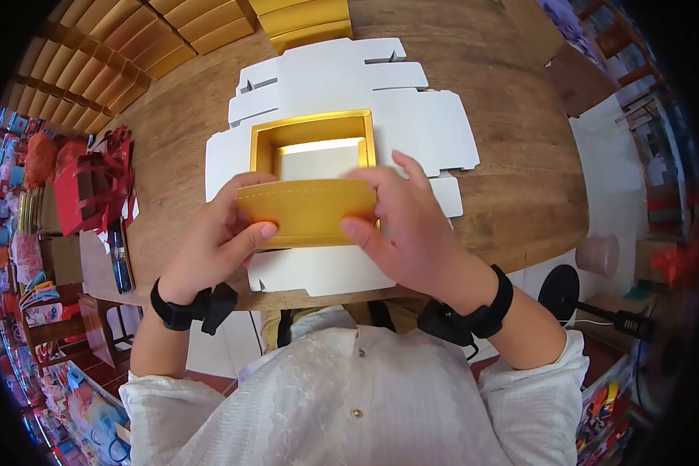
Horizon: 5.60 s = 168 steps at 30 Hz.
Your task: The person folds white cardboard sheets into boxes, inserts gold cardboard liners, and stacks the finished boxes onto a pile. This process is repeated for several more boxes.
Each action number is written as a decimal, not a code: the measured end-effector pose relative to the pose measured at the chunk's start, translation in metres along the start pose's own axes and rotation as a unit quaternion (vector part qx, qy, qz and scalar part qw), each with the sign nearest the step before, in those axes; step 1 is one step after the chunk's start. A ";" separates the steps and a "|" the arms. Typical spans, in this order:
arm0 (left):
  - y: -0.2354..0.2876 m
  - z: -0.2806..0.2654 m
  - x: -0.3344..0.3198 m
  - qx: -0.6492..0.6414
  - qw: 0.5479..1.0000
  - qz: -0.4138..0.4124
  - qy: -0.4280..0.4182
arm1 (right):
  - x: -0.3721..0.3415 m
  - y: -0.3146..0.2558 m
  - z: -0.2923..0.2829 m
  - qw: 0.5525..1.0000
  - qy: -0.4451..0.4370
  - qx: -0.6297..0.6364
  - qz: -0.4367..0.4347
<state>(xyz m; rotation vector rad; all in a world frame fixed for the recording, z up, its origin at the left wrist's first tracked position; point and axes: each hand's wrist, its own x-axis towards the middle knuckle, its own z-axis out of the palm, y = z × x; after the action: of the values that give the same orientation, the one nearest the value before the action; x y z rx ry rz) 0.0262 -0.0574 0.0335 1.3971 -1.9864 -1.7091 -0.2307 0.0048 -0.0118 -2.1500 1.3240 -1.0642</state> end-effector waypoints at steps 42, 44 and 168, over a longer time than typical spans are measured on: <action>-0.004 0.031 0.021 0.547 0.790 0.262 0.088 | 0.024 -0.004 -0.008 0.920 -0.201 -0.312 -0.129; -0.009 0.030 0.027 0.527 0.803 0.271 0.070 | 0.023 0.001 -0.002 0.921 -0.205 -0.292 -0.154; -0.007 0.044 0.026 0.687 0.635 0.350 0.042 | -0.010 0.025 -0.015 0.918 -0.044 -0.331 -0.215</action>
<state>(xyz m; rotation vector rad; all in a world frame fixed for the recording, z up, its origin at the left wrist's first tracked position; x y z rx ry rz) -0.0129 -0.0450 0.0020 0.4756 -3.1508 0.4625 -0.2590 0.0026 -0.0232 -3.0604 1.3271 -0.6928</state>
